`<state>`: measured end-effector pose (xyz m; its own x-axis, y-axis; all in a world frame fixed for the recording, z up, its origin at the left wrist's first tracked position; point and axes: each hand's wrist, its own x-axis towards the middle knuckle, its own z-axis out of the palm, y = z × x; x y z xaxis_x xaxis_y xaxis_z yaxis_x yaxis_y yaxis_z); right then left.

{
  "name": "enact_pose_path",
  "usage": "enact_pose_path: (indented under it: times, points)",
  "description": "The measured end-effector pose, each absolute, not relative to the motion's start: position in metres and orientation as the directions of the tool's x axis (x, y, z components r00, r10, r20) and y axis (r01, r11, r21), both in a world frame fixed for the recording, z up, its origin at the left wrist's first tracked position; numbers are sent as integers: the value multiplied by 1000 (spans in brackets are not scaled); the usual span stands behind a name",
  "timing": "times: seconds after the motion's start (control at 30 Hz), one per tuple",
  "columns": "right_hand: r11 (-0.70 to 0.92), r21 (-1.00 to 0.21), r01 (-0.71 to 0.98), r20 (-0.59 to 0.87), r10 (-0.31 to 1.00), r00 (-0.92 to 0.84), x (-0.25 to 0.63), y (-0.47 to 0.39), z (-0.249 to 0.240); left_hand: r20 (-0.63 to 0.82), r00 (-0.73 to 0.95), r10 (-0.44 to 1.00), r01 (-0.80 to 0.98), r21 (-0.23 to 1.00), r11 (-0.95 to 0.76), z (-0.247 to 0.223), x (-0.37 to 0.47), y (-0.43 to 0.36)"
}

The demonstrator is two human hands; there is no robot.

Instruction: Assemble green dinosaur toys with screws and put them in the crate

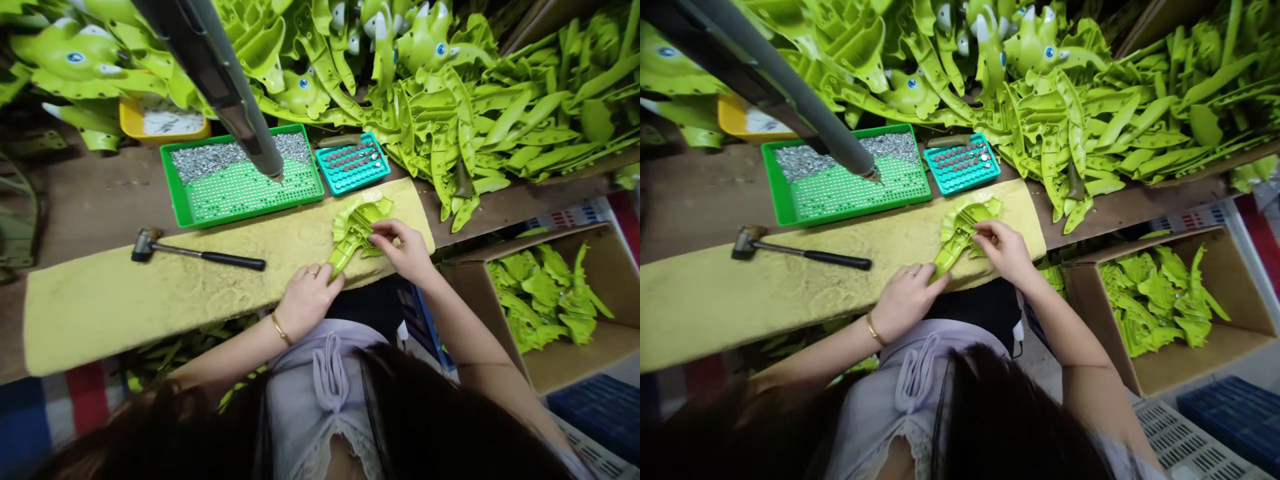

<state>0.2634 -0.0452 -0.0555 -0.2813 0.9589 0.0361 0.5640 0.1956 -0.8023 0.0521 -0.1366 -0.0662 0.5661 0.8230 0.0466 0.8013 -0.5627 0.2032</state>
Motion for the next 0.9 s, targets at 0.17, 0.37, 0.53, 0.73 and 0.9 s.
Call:
enact_pose_path:
  times: [0.17, 0.37, 0.53, 0.73, 0.9]
  points:
    - [59, -889, 454, -39, 978, -203, 250, -42, -66, 292, 280, 914, 915, 208, -347, -78, -15, -135]
    - [29, -872, 488, -48, 988, -145, 246, -44, -67, 210, 84, 974, 916, 368, -159, -98, -112, -162]
    - [173, -762, 624, -15, 959, -285, 255, -41, -60, 210, 24, 977, 941, 324, -93, -74, -165, -156]
    - [236, -700, 674, -28, 934, -356, 260, -40, -55, 230, -485, 844, 874, 141, 465, -61, -225, -82]
    - [44, -753, 656, -55, 990, -129, 246, -47, -47, 154, -819, 553, 570, 107, 814, -59, -286, -51]
